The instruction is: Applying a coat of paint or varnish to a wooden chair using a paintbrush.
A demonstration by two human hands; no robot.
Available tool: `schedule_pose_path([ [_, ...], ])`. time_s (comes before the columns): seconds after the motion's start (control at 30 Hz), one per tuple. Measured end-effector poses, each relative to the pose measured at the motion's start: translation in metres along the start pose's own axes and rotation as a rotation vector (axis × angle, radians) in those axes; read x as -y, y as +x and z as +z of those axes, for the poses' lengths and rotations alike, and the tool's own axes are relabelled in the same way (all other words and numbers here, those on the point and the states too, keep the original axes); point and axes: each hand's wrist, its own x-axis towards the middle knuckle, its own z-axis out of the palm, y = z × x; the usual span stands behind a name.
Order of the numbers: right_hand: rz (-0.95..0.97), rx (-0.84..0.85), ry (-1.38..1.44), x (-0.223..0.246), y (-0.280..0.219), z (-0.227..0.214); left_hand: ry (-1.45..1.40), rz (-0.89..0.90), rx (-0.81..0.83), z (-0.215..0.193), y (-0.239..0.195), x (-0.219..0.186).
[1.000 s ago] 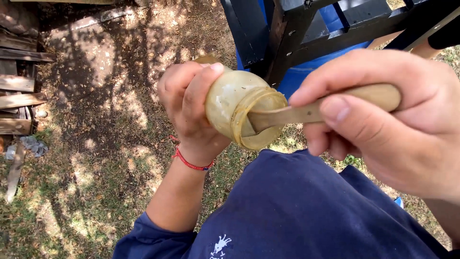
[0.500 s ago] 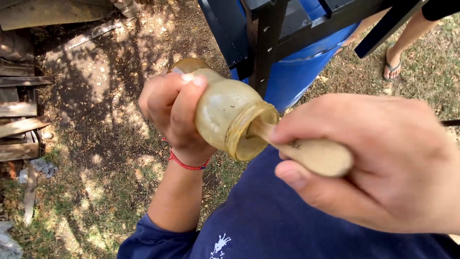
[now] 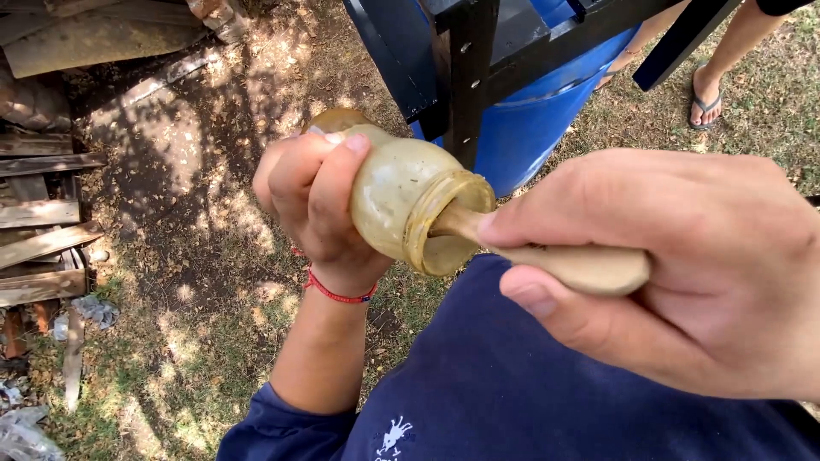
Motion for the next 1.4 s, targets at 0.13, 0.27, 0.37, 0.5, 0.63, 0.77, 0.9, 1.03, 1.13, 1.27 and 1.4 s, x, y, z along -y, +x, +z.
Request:
schedule_pose_path([
  [0.13,0.063,-0.076,0.021,0.002,0.000,-0.002,-0.043,-0.033,0.082,-0.003,0.001,-0.001],
  [0.27,0.212,-0.101,0.220,-0.001,0.002,-0.004,-0.089,-0.072,0.129,-0.003,0.001,-0.003],
  [0.37,0.321,-0.114,0.372,-0.002,0.002,-0.005,-0.106,-0.113,0.103,-0.002,-0.003,-0.004],
  [0.5,0.486,-0.200,0.829,-0.019,-0.008,0.004,-0.159,-0.163,0.105,-0.002,-0.003,-0.008],
  [0.63,0.526,-0.348,1.084,-0.029,-0.021,0.017,-0.150,-0.171,0.174,0.000,-0.005,-0.011],
  [0.77,0.436,-0.311,0.872,-0.025,-0.033,0.007,-0.130,-0.176,0.198,0.002,-0.006,-0.013],
  [0.9,0.213,-0.206,0.350,-0.011,-0.028,-0.007,-0.145,-0.132,0.206,0.000,-0.008,-0.012],
  [1.03,0.143,-0.018,0.028,-0.006,-0.023,-0.015,-0.145,-0.131,0.162,0.000,-0.008,-0.014],
  [1.13,0.187,0.009,0.034,-0.008,-0.024,-0.018,-0.125,-0.108,0.141,0.001,-0.010,-0.012],
  [1.27,0.325,-0.227,0.370,-0.017,-0.030,-0.013,-0.069,-0.090,0.190,0.001,-0.010,-0.010],
  [1.4,0.308,-0.358,0.626,-0.047,-0.029,-0.007,-0.203,-0.186,0.218,-0.001,-0.010,-0.010],
])
